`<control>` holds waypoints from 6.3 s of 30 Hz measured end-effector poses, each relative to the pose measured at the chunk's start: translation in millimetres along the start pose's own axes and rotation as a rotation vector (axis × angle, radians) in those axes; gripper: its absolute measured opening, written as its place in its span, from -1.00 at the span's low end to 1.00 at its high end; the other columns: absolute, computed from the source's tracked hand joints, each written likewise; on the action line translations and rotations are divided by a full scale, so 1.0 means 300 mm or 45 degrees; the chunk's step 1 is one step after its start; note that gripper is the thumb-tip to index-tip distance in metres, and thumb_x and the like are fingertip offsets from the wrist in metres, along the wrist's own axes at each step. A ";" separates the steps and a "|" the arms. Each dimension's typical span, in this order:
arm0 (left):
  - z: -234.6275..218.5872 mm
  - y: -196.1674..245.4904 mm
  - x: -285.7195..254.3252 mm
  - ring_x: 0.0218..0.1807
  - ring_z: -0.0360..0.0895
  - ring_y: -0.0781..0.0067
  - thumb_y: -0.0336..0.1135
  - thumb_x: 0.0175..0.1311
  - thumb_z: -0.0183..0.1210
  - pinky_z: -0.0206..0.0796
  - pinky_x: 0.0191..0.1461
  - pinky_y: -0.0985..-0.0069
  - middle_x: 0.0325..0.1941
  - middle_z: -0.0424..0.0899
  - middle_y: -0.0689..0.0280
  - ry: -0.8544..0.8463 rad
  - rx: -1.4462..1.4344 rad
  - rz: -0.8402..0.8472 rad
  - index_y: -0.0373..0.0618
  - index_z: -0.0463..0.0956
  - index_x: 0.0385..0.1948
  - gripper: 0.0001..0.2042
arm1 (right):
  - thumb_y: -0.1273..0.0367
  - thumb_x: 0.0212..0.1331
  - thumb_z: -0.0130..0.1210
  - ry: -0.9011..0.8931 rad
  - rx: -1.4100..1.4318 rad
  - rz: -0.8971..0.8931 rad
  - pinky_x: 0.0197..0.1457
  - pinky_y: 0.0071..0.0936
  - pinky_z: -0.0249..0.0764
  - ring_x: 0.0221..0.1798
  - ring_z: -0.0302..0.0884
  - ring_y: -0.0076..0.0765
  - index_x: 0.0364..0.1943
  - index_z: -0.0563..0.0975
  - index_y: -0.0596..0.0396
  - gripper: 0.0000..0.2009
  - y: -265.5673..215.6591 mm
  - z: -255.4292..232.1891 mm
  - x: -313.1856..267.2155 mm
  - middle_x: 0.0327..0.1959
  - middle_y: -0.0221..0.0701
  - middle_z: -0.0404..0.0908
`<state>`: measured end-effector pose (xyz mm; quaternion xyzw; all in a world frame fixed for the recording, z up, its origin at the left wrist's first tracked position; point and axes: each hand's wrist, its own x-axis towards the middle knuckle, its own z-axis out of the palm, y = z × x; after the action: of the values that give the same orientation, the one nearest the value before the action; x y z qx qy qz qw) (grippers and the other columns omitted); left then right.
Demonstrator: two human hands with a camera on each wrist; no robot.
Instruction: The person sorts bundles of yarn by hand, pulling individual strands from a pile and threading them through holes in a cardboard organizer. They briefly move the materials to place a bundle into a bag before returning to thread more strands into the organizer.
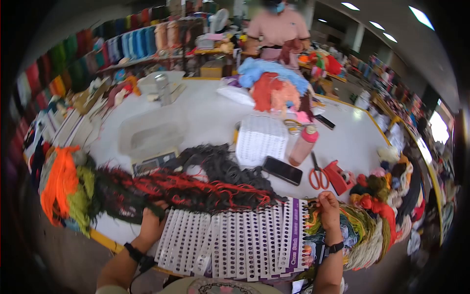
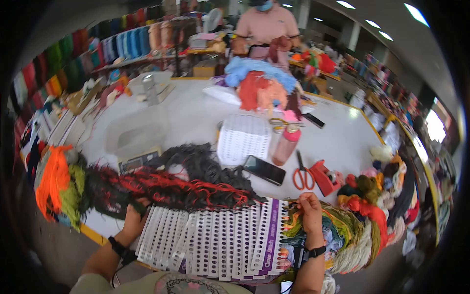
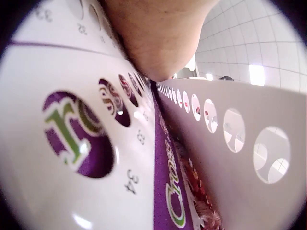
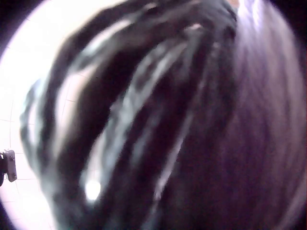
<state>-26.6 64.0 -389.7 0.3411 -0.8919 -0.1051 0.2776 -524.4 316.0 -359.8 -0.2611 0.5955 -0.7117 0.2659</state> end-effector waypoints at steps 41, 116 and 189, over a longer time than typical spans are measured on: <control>-0.345 0.247 0.084 0.35 0.31 0.21 0.05 0.41 -0.06 0.21 0.36 0.29 0.34 0.34 0.07 -0.153 -2.298 -0.431 -0.37 0.33 0.18 -0.41 | 0.41 0.24 0.15 -1.146 -0.160 0.040 -0.39 -0.70 0.35 -0.42 0.38 -0.74 -0.07 0.52 0.10 -0.80 -0.255 1.172 -0.448 -0.30 -0.55 0.54; -0.121 -0.165 0.038 -0.66 0.27 0.67 -0.39 0.18 0.14 0.06 -0.63 0.64 -0.57 0.51 0.38 -0.176 -1.277 -0.859 -0.23 0.49 -0.44 -0.90 | 0.36 0.26 0.08 -1.107 -0.720 0.179 -0.46 -0.57 0.37 -0.58 0.44 -0.58 -0.27 0.42 0.15 -0.85 0.201 1.386 -0.264 -0.58 -0.40 0.57; -0.488 -0.093 0.047 0.08 0.59 0.23 -0.12 0.46 -0.06 0.46 -0.31 0.64 0.03 0.60 0.09 0.225 -2.558 -0.640 -0.18 0.48 -0.21 -0.70 | 0.43 0.29 0.04 -0.832 0.807 0.196 0.22 -0.22 0.44 0.01 0.54 -0.27 -0.23 0.46 0.10 -0.94 -0.243 1.187 -0.336 0.02 -0.27 0.51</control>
<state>63.2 34.1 -273.6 0.1352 -0.2730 -0.8293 0.4685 -211.5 144.1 -238.3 -0.3324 0.2512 -0.7172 0.5585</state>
